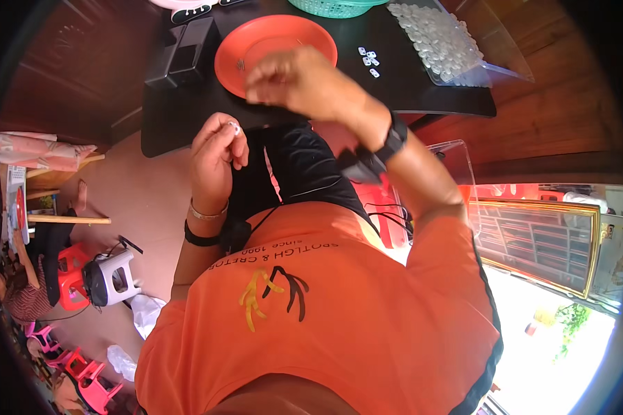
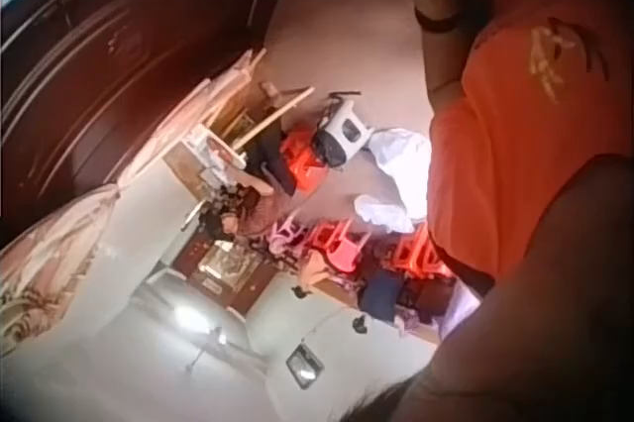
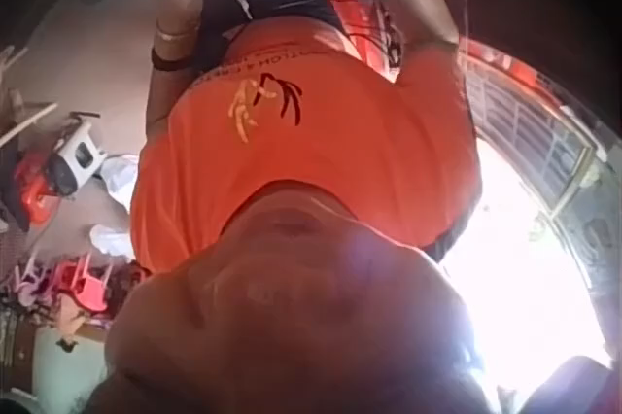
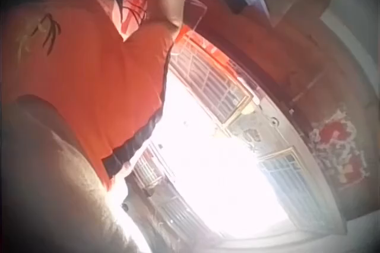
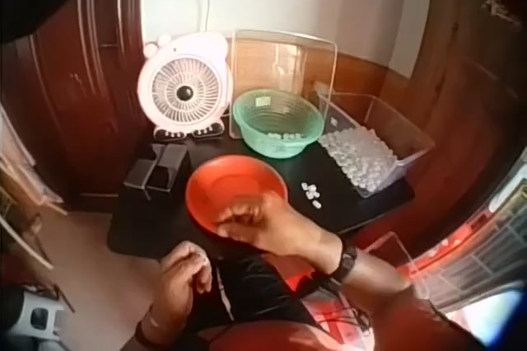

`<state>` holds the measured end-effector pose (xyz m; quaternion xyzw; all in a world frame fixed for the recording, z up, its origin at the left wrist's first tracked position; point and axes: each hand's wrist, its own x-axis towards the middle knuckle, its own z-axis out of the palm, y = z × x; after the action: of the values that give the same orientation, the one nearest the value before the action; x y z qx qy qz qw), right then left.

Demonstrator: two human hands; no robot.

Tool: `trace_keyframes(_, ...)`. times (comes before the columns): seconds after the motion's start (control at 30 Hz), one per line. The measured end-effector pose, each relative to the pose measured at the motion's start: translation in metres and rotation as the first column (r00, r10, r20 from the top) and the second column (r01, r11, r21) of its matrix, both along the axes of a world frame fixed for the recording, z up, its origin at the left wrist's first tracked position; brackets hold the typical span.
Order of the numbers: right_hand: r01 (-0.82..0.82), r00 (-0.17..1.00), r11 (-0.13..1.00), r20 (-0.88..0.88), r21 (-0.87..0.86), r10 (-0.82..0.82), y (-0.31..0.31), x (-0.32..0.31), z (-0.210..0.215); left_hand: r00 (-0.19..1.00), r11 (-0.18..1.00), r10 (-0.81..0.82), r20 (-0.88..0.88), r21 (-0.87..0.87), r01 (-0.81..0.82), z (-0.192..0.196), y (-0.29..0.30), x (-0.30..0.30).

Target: Assembling small white plastic components by hand at a workstation.

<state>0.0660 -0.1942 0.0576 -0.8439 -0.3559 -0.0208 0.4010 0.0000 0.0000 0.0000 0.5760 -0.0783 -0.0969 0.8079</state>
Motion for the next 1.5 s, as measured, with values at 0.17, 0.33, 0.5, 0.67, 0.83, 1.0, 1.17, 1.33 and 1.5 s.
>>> trace_keyframes(0.17,0.135,0.985,0.944,-0.063,-0.3,-0.161,0.02,0.06,-0.011,0.999,0.999,0.03,-0.033,-0.011,-0.03,-0.001,0.012,0.004)
trace_keyframes(0.33,0.076,0.996,0.79,0.075,-0.609,-0.038,0.043,0.074,-0.016,0.998,0.998,0.036,-0.059,-0.056,-0.04,-0.007,0.023,0.003)
trace_keyframes(0.5,0.109,0.981,0.715,0.19,-0.69,0.034,0.052,0.076,-0.019,0.996,0.995,0.053,-0.078,-0.08,-0.059,-0.011,0.028,0.005)
trace_keyframes(0.67,0.168,0.943,0.68,0.317,-0.714,0.1,0.05,0.077,-0.033,0.994,0.991,0.083,-0.074,-0.103,-0.09,-0.014,0.028,0.006)
trace_keyframes(0.83,0.148,0.957,0.718,0.283,-0.68,0.07,0.044,0.077,-0.04,0.992,0.992,0.087,-0.087,-0.079,-0.094,-0.009,0.025,0.004)
trace_keyframes(1.0,0.124,0.982,0.739,0.191,-0.663,0.006,0.043,0.078,-0.036,0.993,0.994,0.079,-0.086,-0.071,-0.085,-0.005,0.018,0.0)
trace_keyframes(1.17,0.162,0.971,0.682,0.237,-0.713,0.017,0.043,0.081,-0.038,0.994,0.994,0.074,-0.085,-0.07,-0.08,-0.004,0.013,-0.006)
trace_keyframes(1.33,0.185,0.971,0.653,0.238,-0.735,-0.007,0.05,0.072,-0.031,0.995,0.993,0.065,-0.079,-0.09,-0.072,-0.004,0.012,-0.007)
trace_keyframes(1.5,0.164,0.981,0.595,0.191,-0.787,-0.017,0.059,0.07,-0.016,0.993,0.994,0.073,-0.09,-0.079,-0.08,-0.003,0.014,-0.008)
